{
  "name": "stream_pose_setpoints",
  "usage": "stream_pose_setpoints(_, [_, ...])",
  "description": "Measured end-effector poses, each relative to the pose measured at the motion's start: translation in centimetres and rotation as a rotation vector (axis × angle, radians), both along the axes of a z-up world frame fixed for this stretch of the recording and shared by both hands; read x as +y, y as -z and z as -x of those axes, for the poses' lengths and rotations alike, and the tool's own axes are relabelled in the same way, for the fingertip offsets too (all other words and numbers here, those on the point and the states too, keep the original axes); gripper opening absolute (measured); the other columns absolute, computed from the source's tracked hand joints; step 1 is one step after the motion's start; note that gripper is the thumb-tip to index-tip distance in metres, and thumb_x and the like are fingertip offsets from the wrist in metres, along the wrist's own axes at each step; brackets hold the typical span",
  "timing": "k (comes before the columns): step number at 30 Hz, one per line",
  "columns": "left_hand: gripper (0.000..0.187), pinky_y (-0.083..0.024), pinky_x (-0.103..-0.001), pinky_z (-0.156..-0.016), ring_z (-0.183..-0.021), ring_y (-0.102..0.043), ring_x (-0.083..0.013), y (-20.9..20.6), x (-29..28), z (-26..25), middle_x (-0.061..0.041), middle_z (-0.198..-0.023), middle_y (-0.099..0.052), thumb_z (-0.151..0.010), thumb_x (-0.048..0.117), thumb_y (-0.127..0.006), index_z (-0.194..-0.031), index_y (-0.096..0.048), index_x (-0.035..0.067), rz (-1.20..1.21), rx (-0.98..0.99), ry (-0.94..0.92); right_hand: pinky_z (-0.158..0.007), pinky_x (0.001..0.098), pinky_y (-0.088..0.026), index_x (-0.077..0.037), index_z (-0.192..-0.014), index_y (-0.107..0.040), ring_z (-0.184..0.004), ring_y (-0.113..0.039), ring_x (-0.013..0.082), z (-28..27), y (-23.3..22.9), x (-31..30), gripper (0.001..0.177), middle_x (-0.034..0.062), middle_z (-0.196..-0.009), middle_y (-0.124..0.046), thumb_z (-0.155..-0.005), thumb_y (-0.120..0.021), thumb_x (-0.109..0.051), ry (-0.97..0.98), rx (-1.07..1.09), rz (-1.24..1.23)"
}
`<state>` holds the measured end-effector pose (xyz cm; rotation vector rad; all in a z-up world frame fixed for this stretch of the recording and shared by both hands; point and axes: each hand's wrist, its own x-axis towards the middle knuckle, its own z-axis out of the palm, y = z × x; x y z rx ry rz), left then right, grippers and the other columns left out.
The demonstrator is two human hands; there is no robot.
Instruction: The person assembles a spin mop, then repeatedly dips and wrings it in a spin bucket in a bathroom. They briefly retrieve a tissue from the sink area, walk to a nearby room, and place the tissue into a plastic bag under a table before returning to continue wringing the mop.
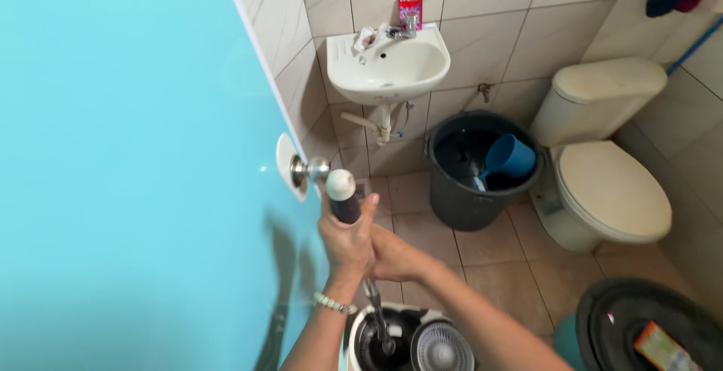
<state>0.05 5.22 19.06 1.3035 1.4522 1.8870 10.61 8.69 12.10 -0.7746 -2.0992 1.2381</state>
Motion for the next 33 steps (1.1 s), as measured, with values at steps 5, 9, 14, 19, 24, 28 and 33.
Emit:
stream_pose_setpoints(5, [0.039, -0.049, -0.030, -0.068, -0.075, -0.055, -0.0142, 4.2, 9.1, -0.5, -0.002, -0.084, -0.059, -0.083, 0.021, -0.085, -0.106, -0.062, 0.001, -0.072, 0.076, -0.100, -0.102, 0.0378, -0.050, -0.001, -0.134, -0.061, -0.122, -0.065, 0.0269, -6.5, 0.1, 24.6, 0.066, 0.0173, -0.132, -0.066, -0.081, -0.085, -0.032, 0.084, -0.138, -0.152])
stream_pose_setpoints(9, [0.040, -0.049, -0.030, -0.065, -0.069, -0.052, -0.0147, 7.4, 18.3, -3.0, -0.005, -0.076, -0.059, -0.080, 0.023, -0.087, -0.101, -0.061, 0.001, 0.173, 0.026, -0.250, -0.105, 0.0426, -0.046, 0.004, -0.140, -0.051, -0.124, -0.058, 0.0389, -3.0, 3.9, 50.1, 0.073, 0.0278, -0.135, -0.058, -0.083, -0.083, -0.029, 0.304, -0.254, -0.409])
stream_pose_setpoints(14, [0.043, -0.052, -0.031, -0.068, -0.073, -0.059, -0.0133, 9.5, 23.6, -6.4, -0.004, -0.080, -0.066, -0.077, 0.024, -0.086, -0.105, -0.063, 0.001, 0.203, 0.121, -0.247, -0.115, 0.0454, -0.036, 0.007, -0.152, -0.025, -0.140, -0.037, 0.0463, 1.1, 10.2, 67.1, 0.094, 0.0321, -0.158, -0.025, -0.083, -0.083, -0.020, 0.398, -0.476, -0.353])
stream_pose_setpoints(19, [0.041, -0.052, -0.033, -0.060, -0.060, -0.056, -0.0167, 10.8, 27.1, -6.0, -0.005, -0.065, -0.061, -0.075, 0.028, -0.088, -0.096, -0.063, 0.002, 0.422, 0.085, -0.361, -0.116, 0.0460, -0.033, -0.006, -0.157, -0.026, -0.151, -0.022, 0.0402, 3.2, 10.2, 73.0, 0.086, 0.0172, -0.167, -0.018, -0.084, -0.071, -0.002, 0.250, -0.497, -0.575])
stream_pose_setpoints(24, [0.042, -0.053, -0.033, -0.059, -0.058, -0.062, -0.0136, 11.9, 28.0, -6.2, -0.004, -0.063, -0.068, -0.073, 0.030, -0.087, -0.098, -0.065, 0.006, 0.569, -0.051, -0.416, -0.119, 0.0452, -0.028, -0.012, -0.158, -0.033, -0.151, -0.027, 0.0323, 5.7, 10.5, 75.0, 0.080, 0.0095, -0.162, -0.037, -0.086, -0.061, 0.008, 0.106, -0.720, -0.940])
stream_pose_setpoints(28, [0.039, -0.052, -0.031, -0.057, -0.058, -0.063, -0.0112, 12.4, 27.4, -6.3, -0.002, -0.062, -0.068, -0.073, 0.030, -0.088, -0.094, -0.065, 0.006, 0.553, -0.021, -0.460, -0.119, 0.0446, -0.034, -0.009, -0.144, -0.050, -0.144, -0.044, 0.0279, 7.1, 10.6, 75.7, 0.052, 0.0118, -0.149, -0.055, -0.094, -0.059, 0.000, 0.138, -0.612, -1.170])
stream_pose_setpoints(33, [0.039, -0.047, -0.032, -0.052, -0.055, -0.051, -0.0129, 12.5, 25.6, -5.3, -0.004, -0.058, -0.057, -0.072, 0.027, -0.090, -0.087, -0.061, 0.005, 0.566, -0.039, -0.572, -0.085, 0.0470, -0.055, -0.011, -0.138, -0.058, -0.103, -0.069, 0.0367, 7.0, 7.6, 75.4, 0.039, 0.0200, -0.114, -0.071, -0.099, -0.057, -0.007, 0.133, -0.678, -0.969])
